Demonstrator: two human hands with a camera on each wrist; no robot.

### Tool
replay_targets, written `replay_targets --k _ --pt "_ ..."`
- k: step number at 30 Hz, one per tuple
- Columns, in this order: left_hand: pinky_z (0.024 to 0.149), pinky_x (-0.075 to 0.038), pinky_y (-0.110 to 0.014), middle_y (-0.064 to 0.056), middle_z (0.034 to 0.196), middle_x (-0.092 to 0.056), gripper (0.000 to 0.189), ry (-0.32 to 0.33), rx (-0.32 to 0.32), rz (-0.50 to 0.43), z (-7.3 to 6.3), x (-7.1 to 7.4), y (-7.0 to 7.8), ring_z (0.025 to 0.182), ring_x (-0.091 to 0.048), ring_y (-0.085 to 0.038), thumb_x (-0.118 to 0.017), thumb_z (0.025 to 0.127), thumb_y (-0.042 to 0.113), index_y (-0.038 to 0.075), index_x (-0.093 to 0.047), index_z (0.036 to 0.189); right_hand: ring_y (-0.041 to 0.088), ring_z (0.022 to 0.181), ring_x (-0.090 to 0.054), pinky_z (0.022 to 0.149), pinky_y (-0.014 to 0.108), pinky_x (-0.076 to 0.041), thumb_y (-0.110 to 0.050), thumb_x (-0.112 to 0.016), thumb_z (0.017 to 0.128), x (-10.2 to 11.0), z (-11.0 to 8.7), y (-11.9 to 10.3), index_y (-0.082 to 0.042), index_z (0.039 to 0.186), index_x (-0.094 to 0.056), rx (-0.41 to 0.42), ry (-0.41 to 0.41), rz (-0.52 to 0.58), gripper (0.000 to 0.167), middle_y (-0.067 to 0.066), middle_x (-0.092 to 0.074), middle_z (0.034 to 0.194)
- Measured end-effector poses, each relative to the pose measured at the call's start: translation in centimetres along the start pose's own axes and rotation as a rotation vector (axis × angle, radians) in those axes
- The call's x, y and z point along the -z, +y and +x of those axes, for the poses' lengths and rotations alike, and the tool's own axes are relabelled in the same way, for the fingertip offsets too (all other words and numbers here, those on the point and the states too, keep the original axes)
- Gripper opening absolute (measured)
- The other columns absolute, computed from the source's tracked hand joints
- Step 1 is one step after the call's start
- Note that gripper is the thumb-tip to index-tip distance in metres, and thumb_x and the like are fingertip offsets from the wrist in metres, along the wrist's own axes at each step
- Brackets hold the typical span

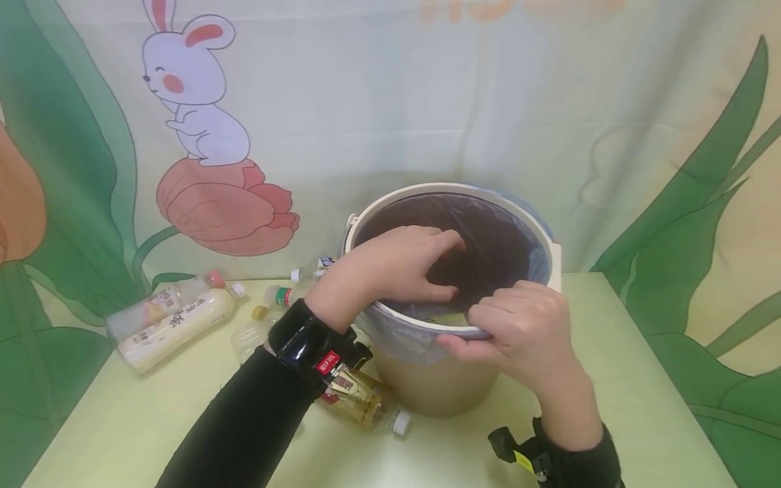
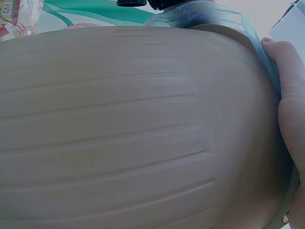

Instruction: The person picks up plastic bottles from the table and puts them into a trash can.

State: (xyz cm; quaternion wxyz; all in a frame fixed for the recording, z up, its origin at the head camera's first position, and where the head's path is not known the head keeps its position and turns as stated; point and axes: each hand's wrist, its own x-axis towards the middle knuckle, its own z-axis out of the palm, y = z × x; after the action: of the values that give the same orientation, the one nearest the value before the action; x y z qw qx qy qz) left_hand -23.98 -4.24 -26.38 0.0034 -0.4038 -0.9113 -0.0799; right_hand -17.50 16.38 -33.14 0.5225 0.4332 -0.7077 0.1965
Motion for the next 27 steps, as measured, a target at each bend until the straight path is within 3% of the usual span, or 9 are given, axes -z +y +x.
replay_targets --k 6,16,20,24,27 --pt "0.103 -0.052 -0.039 -0.004 0.128 -0.073 0.056 0.097 0.003 -0.029 -0.2 0.0 -0.1 0.115 -0.067 -0.020 -0.080 0.097 0.038 0.010 -0.064 0.143 0.006 0.048 -0.019 0.046 0.025 -0.017 -0.062 -0.058 0.108 0.0 0.0 0.0 -0.022 0.058 -0.034 0.001 0.008 -0.003 0.068 -0.010 -0.027 0.054" --pt "0.102 -0.054 -0.042 -0.006 0.124 -0.074 0.049 0.262 -0.056 -0.022 -0.6 0.0 -0.2 0.116 -0.070 -0.025 -0.079 0.097 0.033 0.010 -0.067 0.139 0.008 0.048 -0.018 0.045 0.026 -0.019 -0.061 -0.058 0.108 0.0 0.0 0.2 -0.021 0.059 -0.033 0.007 0.008 -0.014 0.068 -0.010 -0.027 0.053" --pt "0.102 -0.055 -0.043 -0.008 0.122 -0.075 0.045 0.421 -0.095 -0.008 -0.7 0.0 -0.4 0.114 -0.071 -0.027 -0.079 0.096 0.029 0.007 -0.069 0.135 0.007 0.049 -0.018 0.046 0.025 -0.017 -0.062 -0.058 0.108 0.0 -0.1 0.2 -0.022 0.059 -0.033 0.006 0.006 -0.018 0.068 -0.010 -0.027 0.054" --pt "0.102 -0.054 -0.045 -0.010 0.127 -0.074 0.046 0.616 -0.139 -0.049 -1.0 -0.1 -0.8 0.115 -0.071 -0.027 -0.078 0.097 0.027 0.004 -0.068 0.136 0.007 0.048 -0.017 0.046 0.025 -0.016 -0.062 -0.058 0.108 0.1 -0.1 0.2 -0.022 0.059 -0.033 0.006 0.008 -0.014 0.068 -0.010 -0.026 0.053" --pt "0.102 -0.053 -0.047 -0.013 0.131 -0.072 0.051 0.723 -0.168 -0.093 -1.8 0.1 -1.4 0.114 -0.069 -0.029 -0.077 0.097 0.027 0.001 -0.064 0.139 0.008 0.048 -0.017 0.046 0.025 -0.016 -0.062 -0.057 0.108 0.2 0.0 0.2 -0.022 0.058 -0.032 0.009 0.013 -0.009 0.069 -0.010 -0.026 0.053"
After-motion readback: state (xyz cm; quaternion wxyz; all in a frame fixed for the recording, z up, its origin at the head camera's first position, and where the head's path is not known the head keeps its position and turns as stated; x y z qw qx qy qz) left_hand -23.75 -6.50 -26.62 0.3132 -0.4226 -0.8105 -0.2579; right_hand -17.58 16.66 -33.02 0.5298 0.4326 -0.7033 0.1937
